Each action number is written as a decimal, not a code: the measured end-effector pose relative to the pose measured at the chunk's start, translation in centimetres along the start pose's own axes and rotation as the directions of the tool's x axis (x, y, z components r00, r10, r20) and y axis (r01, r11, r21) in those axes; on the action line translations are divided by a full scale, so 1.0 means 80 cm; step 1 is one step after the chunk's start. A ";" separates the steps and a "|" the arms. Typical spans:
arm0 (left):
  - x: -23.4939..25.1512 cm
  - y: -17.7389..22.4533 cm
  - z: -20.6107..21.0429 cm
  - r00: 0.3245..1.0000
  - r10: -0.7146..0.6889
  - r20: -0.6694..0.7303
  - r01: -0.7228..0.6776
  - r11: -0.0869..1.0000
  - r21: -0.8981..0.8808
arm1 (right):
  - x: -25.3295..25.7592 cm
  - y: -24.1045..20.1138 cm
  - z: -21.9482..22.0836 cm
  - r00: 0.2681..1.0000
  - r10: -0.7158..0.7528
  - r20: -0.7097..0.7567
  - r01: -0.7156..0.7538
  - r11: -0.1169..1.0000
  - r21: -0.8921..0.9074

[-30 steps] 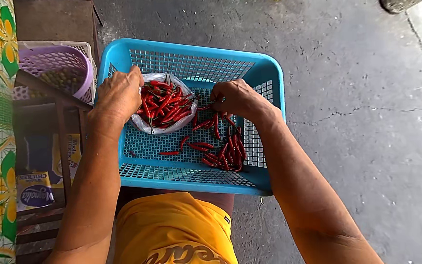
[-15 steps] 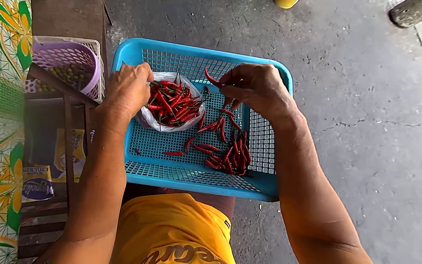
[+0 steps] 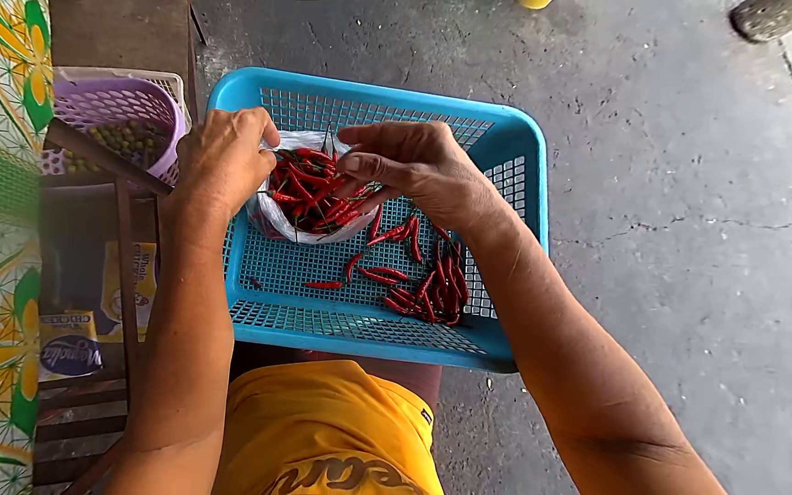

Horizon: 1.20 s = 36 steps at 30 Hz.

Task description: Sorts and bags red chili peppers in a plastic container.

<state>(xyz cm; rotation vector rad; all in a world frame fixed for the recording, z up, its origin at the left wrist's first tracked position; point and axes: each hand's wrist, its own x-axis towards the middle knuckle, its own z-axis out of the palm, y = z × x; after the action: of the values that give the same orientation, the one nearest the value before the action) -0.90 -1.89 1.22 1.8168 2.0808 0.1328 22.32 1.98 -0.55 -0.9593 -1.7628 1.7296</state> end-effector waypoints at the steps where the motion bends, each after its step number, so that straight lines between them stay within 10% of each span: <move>1: -0.001 0.001 -0.001 1.000 -0.006 0.006 0.006 1.000 0.001 | 0.001 0.000 0.002 1.000 -0.007 -0.009 0.007 1.000 -0.030; 6: -0.005 0.005 -0.004 1.000 -0.016 0.025 0.015 1.000 0.010 | 0.003 0.023 -0.008 0.990 -0.059 -0.127 -0.037 0.764 -0.644; 11: -0.005 0.007 0.002 0.999 -0.005 0.033 0.005 1.000 0.028 | 0.004 0.045 -0.011 0.986 0.124 -0.110 -0.163 0.605 -0.780; 21: 0.000 0.002 0.007 0.992 0.020 0.124 -0.021 1.000 -0.001 | 0.002 0.031 -0.008 0.927 0.372 -0.049 -0.346 0.797 -0.495; 36: -0.010 0.004 -0.005 0.982 -0.042 -0.183 0.038 0.999 -0.024 | -0.015 0.004 -0.018 0.985 -0.137 -0.107 0.100 0.951 -0.292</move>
<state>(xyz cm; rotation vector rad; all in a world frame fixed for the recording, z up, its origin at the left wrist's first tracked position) -0.67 -2.56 1.87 1.8098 2.2293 0.3209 24.25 1.95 -0.59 -1.0316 -1.9782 1.3328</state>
